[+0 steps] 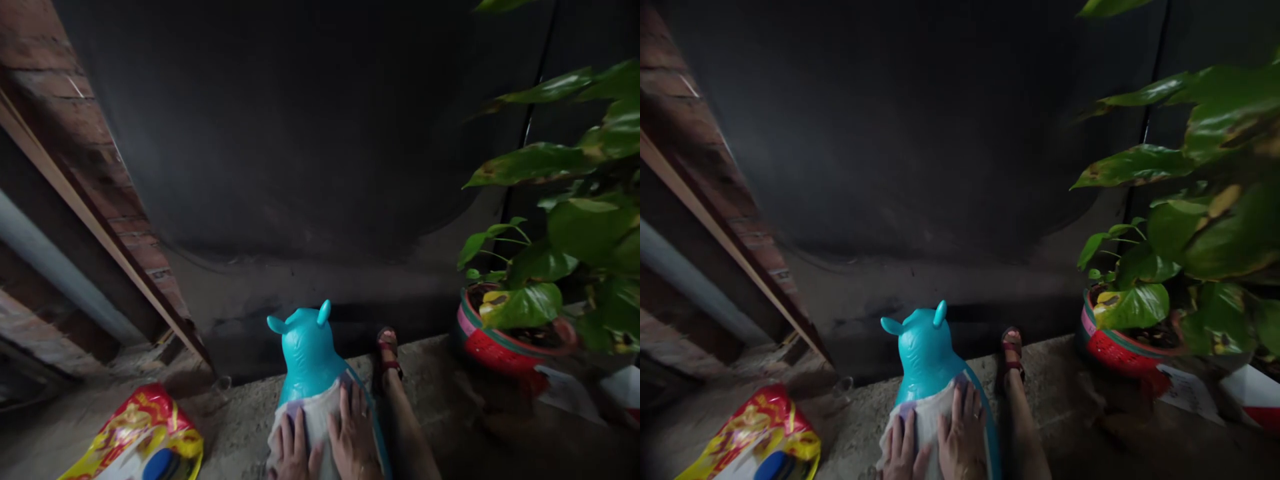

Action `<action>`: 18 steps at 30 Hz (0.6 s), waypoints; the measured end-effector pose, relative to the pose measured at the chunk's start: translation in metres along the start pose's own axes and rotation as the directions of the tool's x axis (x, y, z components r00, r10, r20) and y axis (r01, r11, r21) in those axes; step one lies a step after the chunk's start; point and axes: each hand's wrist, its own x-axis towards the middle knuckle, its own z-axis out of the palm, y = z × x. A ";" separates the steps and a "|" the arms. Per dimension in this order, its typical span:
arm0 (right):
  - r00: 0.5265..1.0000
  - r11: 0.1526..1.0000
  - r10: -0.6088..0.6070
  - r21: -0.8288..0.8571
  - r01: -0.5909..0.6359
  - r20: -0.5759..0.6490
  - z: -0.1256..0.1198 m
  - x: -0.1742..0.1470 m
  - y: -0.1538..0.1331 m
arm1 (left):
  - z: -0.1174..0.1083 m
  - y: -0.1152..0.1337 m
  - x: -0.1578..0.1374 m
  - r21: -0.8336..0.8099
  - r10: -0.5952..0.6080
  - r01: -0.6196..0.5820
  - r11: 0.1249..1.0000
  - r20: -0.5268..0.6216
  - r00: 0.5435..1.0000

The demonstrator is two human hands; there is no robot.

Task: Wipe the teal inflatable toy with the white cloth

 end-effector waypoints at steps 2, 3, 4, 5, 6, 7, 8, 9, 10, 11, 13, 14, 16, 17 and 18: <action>0.997 1.000 -0.007 -0.025 0.009 0.078 -0.006 0.013 -0.013 | -0.007 0.009 0.015 -0.022 -0.037 0.039 0.999 0.058 0.998; 0.995 0.999 -0.015 -0.031 0.019 0.099 -0.011 0.021 -0.018 | -0.010 0.012 0.021 -0.023 -0.050 0.051 0.998 0.072 0.996; 0.993 0.999 -0.017 -0.039 0.021 0.114 -0.017 0.029 -0.021 | -0.012 0.014 0.025 -0.020 -0.057 0.059 0.998 0.081 0.995; 0.992 0.999 -0.010 -0.049 0.016 0.124 -0.022 0.034 -0.024 | -0.014 0.015 0.028 -0.020 -0.060 0.062 0.998 0.086 0.994; 0.991 0.998 0.001 -0.058 0.007 0.131 -0.025 0.037 -0.027 | -0.016 0.016 0.030 -0.027 -0.058 0.061 0.998 0.087 0.995; 0.990 0.998 0.014 -0.066 -0.005 0.139 -0.026 0.037 -0.028 | -0.016 0.015 0.030 -0.046 -0.050 0.054 0.997 0.084 0.995; 0.989 0.997 0.028 -0.073 -0.018 0.143 -0.024 0.035 -0.029 | -0.016 0.013 0.029 -0.072 -0.038 0.043 0.996 0.081 0.996; 0.990 0.997 0.041 -0.078 -0.030 0.138 -0.020 0.030 -0.028 | -0.016 0.010 0.027 -0.099 -0.028 0.034 0.995 0.069 0.997; 0.992 0.996 0.052 -0.083 -0.043 0.118 -0.013 0.024 -0.026 | -0.014 0.007 0.023 -0.118 -0.020 0.026 0.993 0.052 0.998; 0.995 0.995 0.058 -0.089 -0.051 0.085 -0.004 0.016 -0.023 | -0.012 0.003 0.019 -0.126 -0.012 0.016 0.992 0.033 0.999; 0.999 0.996 0.033 -0.087 -0.035 -0.024 0.017 -0.003 -0.011 | -0.009 -0.006 0.007 -0.105 0.018 -0.016 0.994 0.017 1.000; 0.996 0.997 0.003 -0.080 -0.010 -0.087 0.027 -0.015 -0.003 | -0.008 -0.010 -0.001 -0.083 0.037 -0.035 0.996 0.025 0.999; 0.980 0.998 -0.056 -0.043 0.048 -0.192 0.042 -0.042 0.014 | -0.010 -0.019 -0.020 -0.042 0.084 -0.080 0.996 0.095 0.992; 0.971 0.996 -0.090 -0.017 0.088 -0.224 0.045 -0.058 0.023 | -0.014 -0.022 -0.030 -0.027 0.104 -0.101 0.995 0.149 0.983; 0.962 0.992 -0.121 0.012 0.127 -0.243 0.046 -0.075 0.031 | -0.019 -0.025 -0.041 -0.021 0.121 -0.119 0.993 0.198 0.973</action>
